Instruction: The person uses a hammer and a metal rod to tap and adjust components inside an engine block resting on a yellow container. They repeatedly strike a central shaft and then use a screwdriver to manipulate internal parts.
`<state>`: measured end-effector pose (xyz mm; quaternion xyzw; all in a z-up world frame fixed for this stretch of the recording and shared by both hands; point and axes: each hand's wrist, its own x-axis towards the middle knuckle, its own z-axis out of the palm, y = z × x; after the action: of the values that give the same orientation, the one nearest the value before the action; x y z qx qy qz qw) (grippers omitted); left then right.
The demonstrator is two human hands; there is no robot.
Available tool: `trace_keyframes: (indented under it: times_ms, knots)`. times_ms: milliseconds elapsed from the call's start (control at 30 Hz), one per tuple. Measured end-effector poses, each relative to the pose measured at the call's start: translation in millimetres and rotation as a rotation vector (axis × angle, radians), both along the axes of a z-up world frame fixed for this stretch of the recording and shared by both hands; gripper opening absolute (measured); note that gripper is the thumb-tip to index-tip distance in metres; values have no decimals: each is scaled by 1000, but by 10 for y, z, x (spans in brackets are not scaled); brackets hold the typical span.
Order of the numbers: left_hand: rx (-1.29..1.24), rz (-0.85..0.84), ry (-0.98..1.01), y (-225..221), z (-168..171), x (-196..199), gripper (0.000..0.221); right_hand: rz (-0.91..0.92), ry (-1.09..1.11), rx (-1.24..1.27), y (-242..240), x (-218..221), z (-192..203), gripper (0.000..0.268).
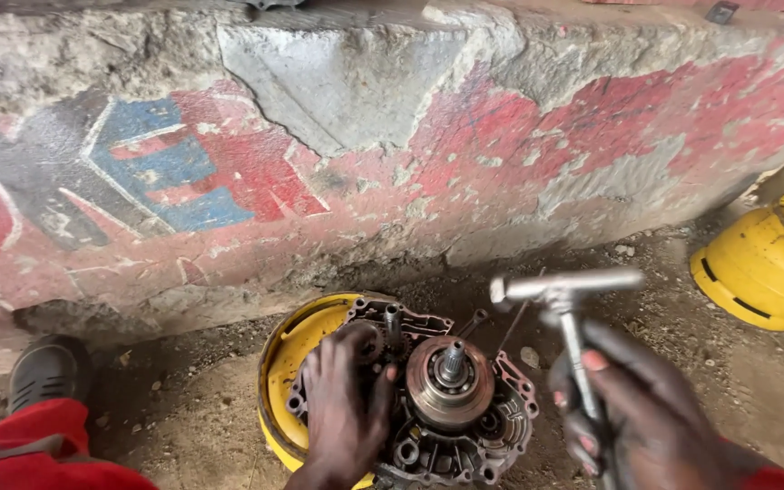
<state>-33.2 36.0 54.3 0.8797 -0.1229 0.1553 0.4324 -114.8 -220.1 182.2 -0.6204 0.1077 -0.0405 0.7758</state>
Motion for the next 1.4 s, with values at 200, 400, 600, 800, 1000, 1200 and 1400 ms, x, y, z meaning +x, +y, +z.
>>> trace_keyframes:
  times_ms: [200,400,600,800,1000,1200,1400]
  knots:
    - [-13,152,354,110,-2,213,114,181,-285,-436,303,-187,-160,59]
    - [143,-31,602,194,284,291,93,426,347,-1191,69,-125,-277,59]
    - [125,-110,560,260,230,334,80,538,232,-1113,341,-97,-184,59]
    - [63,-213,547,349,313,374,72,341,516,-1389,393,-42,-106,58]
    - [48,-199,623,398,359,370,63,-84,-464,-696,1037,-194,1066,72]
    - [57,-170,525,290,-2,478,71,563,550,-824,-64,-122,-817,79]
    - [26,-151,543,373,161,334,63,133,600,-1228,572,-292,-544,53]
